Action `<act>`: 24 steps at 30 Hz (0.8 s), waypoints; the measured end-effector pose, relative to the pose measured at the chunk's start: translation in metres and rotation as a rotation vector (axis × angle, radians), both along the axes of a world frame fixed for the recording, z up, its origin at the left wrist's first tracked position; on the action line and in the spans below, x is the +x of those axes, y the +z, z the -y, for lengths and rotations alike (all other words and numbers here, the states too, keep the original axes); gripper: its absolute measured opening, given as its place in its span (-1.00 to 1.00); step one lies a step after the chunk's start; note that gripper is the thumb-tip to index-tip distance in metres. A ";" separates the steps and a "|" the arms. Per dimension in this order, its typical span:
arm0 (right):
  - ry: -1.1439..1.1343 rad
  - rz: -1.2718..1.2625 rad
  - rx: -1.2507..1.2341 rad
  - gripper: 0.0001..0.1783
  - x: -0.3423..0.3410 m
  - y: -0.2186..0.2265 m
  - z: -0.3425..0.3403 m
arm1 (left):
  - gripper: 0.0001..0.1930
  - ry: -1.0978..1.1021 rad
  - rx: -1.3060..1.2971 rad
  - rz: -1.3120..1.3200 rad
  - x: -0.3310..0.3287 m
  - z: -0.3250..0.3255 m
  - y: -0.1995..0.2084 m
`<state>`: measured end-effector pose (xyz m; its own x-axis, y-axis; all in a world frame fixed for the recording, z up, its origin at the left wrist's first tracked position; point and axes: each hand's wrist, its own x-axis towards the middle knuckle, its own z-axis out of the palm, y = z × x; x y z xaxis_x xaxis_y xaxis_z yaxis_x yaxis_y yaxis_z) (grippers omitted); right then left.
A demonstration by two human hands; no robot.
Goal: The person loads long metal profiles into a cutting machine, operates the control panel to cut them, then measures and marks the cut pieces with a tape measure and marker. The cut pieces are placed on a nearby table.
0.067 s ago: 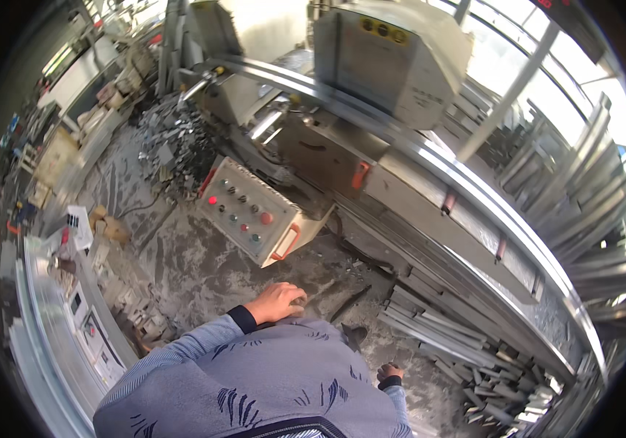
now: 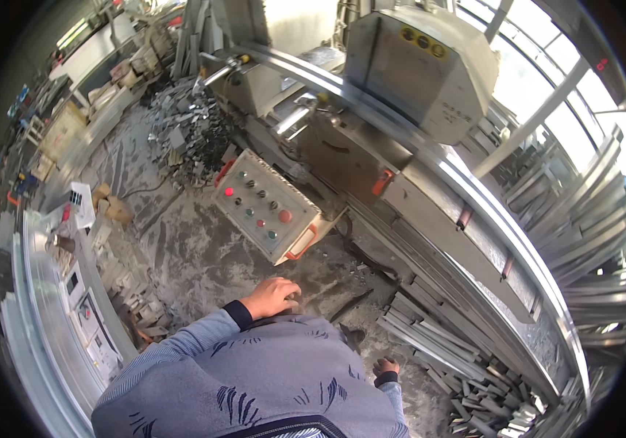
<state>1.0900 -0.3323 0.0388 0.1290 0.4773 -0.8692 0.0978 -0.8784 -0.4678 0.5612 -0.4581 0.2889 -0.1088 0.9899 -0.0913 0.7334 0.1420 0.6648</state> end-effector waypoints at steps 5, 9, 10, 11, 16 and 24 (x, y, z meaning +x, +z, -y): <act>0.382 0.094 0.289 -0.49 -0.176 0.096 -0.041 | -0.73 0.212 -0.111 0.026 -0.076 0.082 -0.004; 0.670 -0.163 0.585 -0.50 -0.308 0.169 -0.051 | -0.73 0.379 -0.111 0.080 -0.114 0.138 -0.010; 0.823 -0.142 0.600 -0.52 -0.337 0.191 -0.053 | -0.72 0.425 -0.139 0.096 -0.121 0.146 -0.012; 0.903 -0.146 0.691 -0.54 -0.368 0.209 -0.049 | -0.72 0.450 -0.120 0.128 -0.126 0.152 -0.013; 1.189 -0.280 0.917 -0.58 -0.502 0.279 -0.022 | -0.71 0.624 -0.084 0.193 -0.138 0.163 -0.017; 1.515 -0.541 0.980 -0.57 -0.707 0.277 0.005 | -0.70 0.847 -0.220 0.207 -0.223 0.202 -0.015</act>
<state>0.3828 -0.3369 0.3158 -0.9792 0.1961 -0.0524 0.1215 0.3599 -0.9251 0.3386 -0.6604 0.2734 -0.7543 0.5435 -0.3682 0.1940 0.7204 0.6658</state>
